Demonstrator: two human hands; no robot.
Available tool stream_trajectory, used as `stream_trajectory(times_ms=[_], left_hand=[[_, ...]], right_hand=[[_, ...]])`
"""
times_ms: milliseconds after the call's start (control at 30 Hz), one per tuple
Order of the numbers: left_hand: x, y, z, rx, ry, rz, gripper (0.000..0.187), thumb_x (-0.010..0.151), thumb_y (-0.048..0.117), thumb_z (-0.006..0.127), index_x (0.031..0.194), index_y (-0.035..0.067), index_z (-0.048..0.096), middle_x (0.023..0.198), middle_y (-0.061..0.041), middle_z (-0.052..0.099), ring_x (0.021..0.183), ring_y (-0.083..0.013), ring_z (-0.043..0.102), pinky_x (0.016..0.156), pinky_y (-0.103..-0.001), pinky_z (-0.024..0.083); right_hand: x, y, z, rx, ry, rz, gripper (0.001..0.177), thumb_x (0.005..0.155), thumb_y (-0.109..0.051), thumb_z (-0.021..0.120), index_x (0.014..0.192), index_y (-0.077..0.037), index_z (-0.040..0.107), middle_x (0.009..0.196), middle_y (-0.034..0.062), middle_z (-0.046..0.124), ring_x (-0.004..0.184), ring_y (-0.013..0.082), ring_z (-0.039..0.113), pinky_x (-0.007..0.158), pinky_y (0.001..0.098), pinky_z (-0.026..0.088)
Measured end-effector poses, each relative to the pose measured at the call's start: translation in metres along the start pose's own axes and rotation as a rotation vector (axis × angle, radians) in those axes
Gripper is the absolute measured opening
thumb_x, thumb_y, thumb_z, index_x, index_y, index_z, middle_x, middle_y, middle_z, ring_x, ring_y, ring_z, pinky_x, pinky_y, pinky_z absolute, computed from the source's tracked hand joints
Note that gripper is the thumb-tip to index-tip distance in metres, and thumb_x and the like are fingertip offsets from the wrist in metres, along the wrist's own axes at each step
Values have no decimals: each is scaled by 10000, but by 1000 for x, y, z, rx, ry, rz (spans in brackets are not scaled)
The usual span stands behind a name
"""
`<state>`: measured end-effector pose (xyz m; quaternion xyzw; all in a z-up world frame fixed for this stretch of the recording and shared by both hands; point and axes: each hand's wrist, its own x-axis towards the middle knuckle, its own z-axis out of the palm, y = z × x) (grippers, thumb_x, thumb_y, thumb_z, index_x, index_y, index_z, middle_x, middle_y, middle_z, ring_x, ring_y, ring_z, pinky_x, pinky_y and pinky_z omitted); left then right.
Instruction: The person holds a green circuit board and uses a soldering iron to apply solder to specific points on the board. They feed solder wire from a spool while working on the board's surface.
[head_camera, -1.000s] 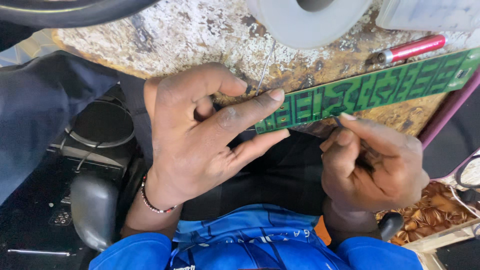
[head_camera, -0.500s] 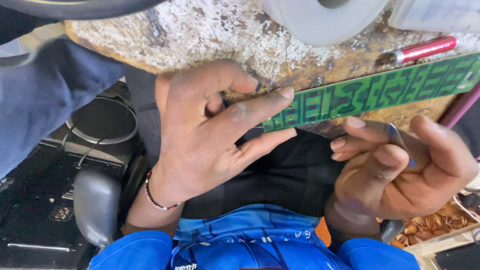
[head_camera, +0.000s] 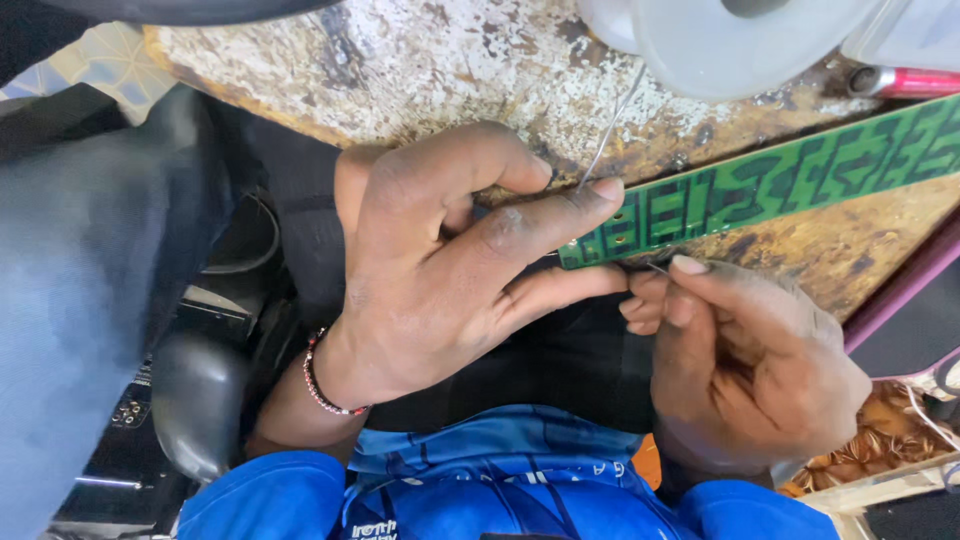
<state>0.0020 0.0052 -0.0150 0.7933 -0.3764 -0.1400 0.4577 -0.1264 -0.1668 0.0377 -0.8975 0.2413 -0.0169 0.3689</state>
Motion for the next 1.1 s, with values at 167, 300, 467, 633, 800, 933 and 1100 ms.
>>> stream_trajectory(times_ms=[167,300,467,633,800,933,1100], left_hand=[[2,2,-2,-15,-4,-9,575,948,530,952,1306,144,722,1067,-62,574,657,-140,449,626,-291,449],[1,3,-2,-27,-6,-41,606,926,498,1064,1293,160,720,1064,-48,587,631,-138,413,619,-293,407],[1,3,-3,-19,-5,-33,629,932,481,1102,1304,149,720,1092,-57,577,653,-136,429,643,-291,449],[0,1,-3,-10,14,0,663,928,486,1133,1297,114,726,1096,-61,547,664,-141,410,647,-284,460],[1,1,-4,-44,-11,-1,683,938,448,1155,1315,93,709,1092,-66,550,678,-154,408,648,-289,449],[1,2,-3,-27,-7,-21,627,955,464,1099,1312,119,716,1081,-47,566,684,-144,428,653,-284,434],[-2,2,-3,-55,-23,-35,656,948,435,1120,1331,105,702,1117,-73,556,721,-149,458,669,-276,461]], right_hand=[[1,0,5,-23,61,-102,41,1076,110,646,1064,149,651,832,268,721,755,283,772,680,335,612],[-3,14,15,0,171,-145,156,1070,-4,613,1018,140,643,691,226,666,668,288,763,536,293,543],[-2,16,14,-12,100,-185,174,1074,-61,596,1048,104,645,702,192,689,639,258,751,577,309,565],[-2,16,11,-18,49,-160,169,1074,-53,592,1052,105,648,715,185,710,665,257,756,615,316,570],[-3,15,14,-34,56,-161,193,1069,-50,605,1051,135,657,716,190,709,668,263,751,621,331,573],[-3,15,14,-44,73,-156,209,1074,-61,601,1041,137,658,708,182,702,671,262,753,612,325,565],[-6,11,16,-68,107,-126,221,1076,-51,626,1029,159,679,738,203,687,700,282,759,623,332,581]])
